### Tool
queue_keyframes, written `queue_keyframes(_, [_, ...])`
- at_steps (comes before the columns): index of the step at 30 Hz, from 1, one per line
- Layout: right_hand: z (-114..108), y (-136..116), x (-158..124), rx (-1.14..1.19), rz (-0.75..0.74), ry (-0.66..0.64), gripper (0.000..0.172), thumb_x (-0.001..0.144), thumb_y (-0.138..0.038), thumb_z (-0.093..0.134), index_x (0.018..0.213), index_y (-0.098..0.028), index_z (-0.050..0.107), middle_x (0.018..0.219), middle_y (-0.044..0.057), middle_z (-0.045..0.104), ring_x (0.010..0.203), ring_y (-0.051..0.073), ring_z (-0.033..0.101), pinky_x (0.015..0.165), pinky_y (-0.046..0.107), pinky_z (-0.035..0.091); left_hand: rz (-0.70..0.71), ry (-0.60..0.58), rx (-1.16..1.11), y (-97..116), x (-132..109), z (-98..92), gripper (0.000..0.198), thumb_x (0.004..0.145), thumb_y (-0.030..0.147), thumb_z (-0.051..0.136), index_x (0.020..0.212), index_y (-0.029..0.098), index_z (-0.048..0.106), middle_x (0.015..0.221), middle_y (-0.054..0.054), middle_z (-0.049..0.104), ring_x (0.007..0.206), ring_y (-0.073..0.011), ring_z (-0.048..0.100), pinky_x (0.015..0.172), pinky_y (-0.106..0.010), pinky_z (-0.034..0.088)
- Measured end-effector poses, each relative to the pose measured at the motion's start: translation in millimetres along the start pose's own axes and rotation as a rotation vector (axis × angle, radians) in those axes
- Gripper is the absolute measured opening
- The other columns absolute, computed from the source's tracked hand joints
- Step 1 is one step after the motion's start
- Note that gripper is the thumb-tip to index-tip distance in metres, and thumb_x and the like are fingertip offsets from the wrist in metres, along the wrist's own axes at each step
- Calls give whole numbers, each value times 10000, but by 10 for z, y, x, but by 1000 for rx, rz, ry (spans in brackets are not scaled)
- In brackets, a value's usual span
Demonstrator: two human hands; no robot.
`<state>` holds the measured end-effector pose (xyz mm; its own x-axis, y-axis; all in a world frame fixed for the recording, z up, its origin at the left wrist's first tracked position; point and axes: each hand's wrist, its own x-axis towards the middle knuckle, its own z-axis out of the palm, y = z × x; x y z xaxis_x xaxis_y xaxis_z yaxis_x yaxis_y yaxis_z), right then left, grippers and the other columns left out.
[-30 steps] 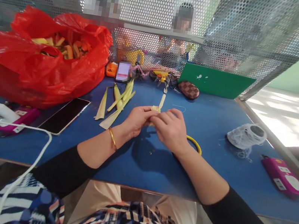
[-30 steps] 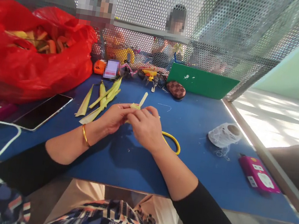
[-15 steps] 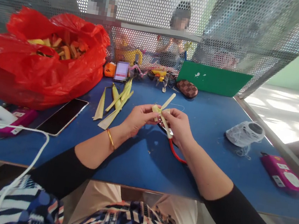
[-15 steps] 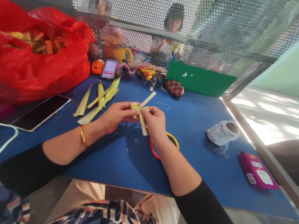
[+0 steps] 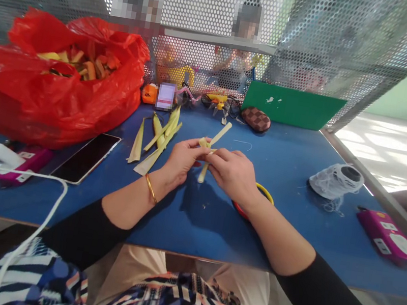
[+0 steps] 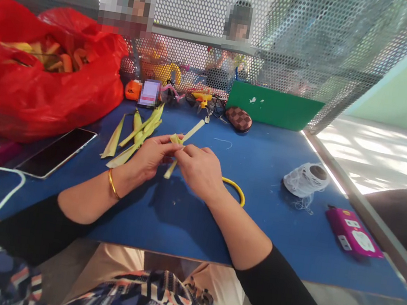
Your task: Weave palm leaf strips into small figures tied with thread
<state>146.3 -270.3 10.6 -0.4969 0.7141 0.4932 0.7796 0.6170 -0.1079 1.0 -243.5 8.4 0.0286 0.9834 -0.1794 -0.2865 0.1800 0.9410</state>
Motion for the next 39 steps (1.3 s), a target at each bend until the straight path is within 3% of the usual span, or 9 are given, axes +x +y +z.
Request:
queue_keyframes(2, [-9,15,10,-75,-24,82,216,945,-246,501,878,-204,702,870,65,704,797,179,598,820,337,384,4,-46,22,-9,-23,14,334,562,190,763,895,167,765,717,2,675,581,-88,542,529,-216,378])
queue_keyframes(6, [-16,75,32,-65,119,275,216,936,-259,491,791,-206,642,922,64,687,885,196,585,921,363,355,53,-195,111,-26,-52,22,212,589,198,735,797,167,769,709,-8,658,587,-86,509,539,-221,378])
queue_keyframes(12, [-16,112,60,-5,374,118,169,867,-234,534,701,-201,546,727,27,633,701,171,551,712,306,344,54,-348,159,-51,-50,19,108,633,211,683,712,164,739,659,4,601,585,-76,465,551,-210,350])
queue_keyframes(19, [-73,81,88,170,582,53,160,847,-344,592,762,-210,570,647,-9,603,600,145,499,580,270,265,98,-200,174,-87,-59,38,180,620,252,739,772,158,740,643,6,625,556,-85,476,519,-220,328])
queue_keyframes(24, [-132,104,82,341,514,143,96,780,-283,650,826,-204,621,637,-29,594,585,126,489,583,257,314,47,-107,161,-50,-18,14,283,609,230,748,883,159,750,604,2,630,528,-87,501,516,-216,321])
queue_keyframes(30, [-27,129,96,727,380,281,159,797,-335,627,767,-186,673,726,8,626,638,117,520,639,269,416,51,-164,177,-14,-42,2,133,634,212,699,757,171,727,592,8,615,528,-88,519,533,-220,337])
queue_keyframes(34, [-18,125,116,867,455,272,251,833,-419,580,771,-190,662,695,0,600,597,109,513,600,270,433,71,-230,210,-6,-66,3,115,647,256,723,728,175,727,579,6,597,542,-91,497,535,-225,328])
queue_keyframes(39, [-8,162,110,885,583,262,203,731,-386,668,751,-194,603,579,-37,568,513,99,482,525,251,405,108,-240,225,-11,-62,8,180,637,294,768,756,165,728,579,13,592,547,-91,489,540,-231,343])
